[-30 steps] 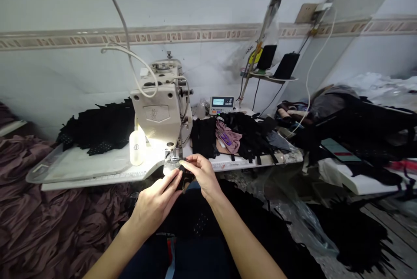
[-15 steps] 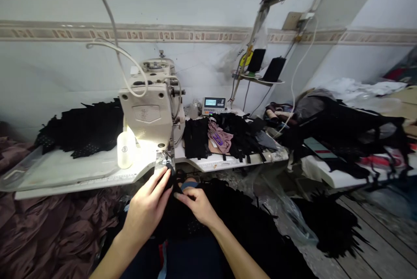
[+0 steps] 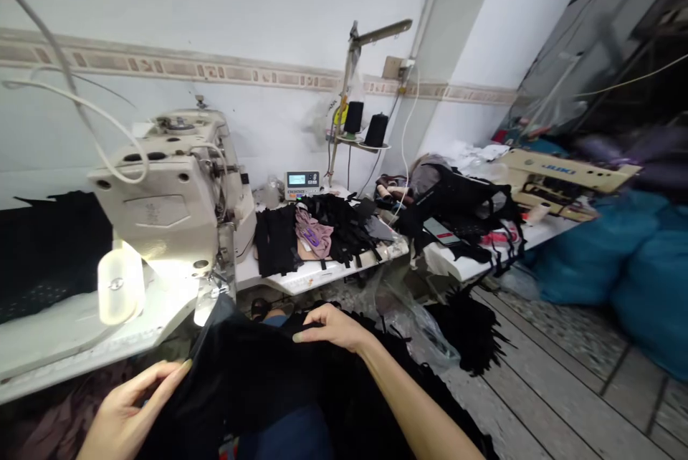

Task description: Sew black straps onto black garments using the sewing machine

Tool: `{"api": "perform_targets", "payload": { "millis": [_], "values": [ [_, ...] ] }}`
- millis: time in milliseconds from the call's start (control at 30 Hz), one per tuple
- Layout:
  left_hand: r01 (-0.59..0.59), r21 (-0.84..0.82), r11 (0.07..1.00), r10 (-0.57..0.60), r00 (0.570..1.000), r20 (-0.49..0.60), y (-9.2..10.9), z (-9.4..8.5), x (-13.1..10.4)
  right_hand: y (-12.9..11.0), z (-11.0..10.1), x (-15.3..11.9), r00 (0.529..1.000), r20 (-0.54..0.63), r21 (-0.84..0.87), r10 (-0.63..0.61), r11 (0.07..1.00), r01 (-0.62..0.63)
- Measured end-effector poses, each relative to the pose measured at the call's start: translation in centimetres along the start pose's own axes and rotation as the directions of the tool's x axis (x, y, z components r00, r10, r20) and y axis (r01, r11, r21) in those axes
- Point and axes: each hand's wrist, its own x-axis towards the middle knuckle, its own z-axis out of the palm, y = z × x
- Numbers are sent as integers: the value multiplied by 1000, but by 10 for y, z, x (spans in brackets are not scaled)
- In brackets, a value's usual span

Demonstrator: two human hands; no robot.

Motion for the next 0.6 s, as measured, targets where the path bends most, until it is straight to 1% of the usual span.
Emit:
{"api": "perform_targets", "payload": {
  "millis": [100, 133, 167, 200, 233, 267, 333, 400, 467, 500, 533, 600],
  "values": [
    [31, 40, 999, -31, 1000, 4, -18, -4, -6, -10, -21, 3, 998, 60, -82, 6, 997, -1],
    [15, 67, 998, -14, 1000, -4, -25, -6, -8, -14, -31, 5, 999, 33, -114, -2, 993, 6],
    [-11, 99, 995, 13, 1000, -18, -30, -8, -11, -18, -42, 7, 999, -32, -152, -23, 988, 17],
    [-39, 134, 990, 45, 998, -38, -35, -9, -13, -23, -54, 10, 991, -125, -194, -55, 981, 30],
    [-70, 169, 983, 82, 994, -70, -38, -10, -15, -28, -67, 14, 965, -244, -242, -101, 969, 40],
    [-96, 203, 974, 119, 988, -103, -40, -10, -17, -34, -82, 18, 921, -360, -278, -147, 960, 45],
    [-126, 260, 957, 171, 973, -156, -38, -10, -20, -44, -111, 28, 823, -528, -310, -209, 950, 43],
    [-127, 273, 954, 172, 974, -150, -32, -9, -22, -51, -140, 40, 723, -648, -336, -240, 942, 12],
    [-97, 242, 965, 123, 988, -91, -27, -7, -23, -56, -162, 53, 646, -720, -362, -253, 931, -39],
    [-71, 220, 973, 85, 995, -56, -26, -6, -23, -57, -171, 58, 624, -740, -374, -252, 925, -70],
    [-38, 200, 979, 44, 999, -28, -26, -6, -24, -57, -178, 64, 611, -752, -383, -247, 918, -102],
    [31, 169, 985, -30, 1000, -6, -28, -7, -26, -56, -187, 74, 605, -763, -392, -228, 907, -153]
  ]
}}
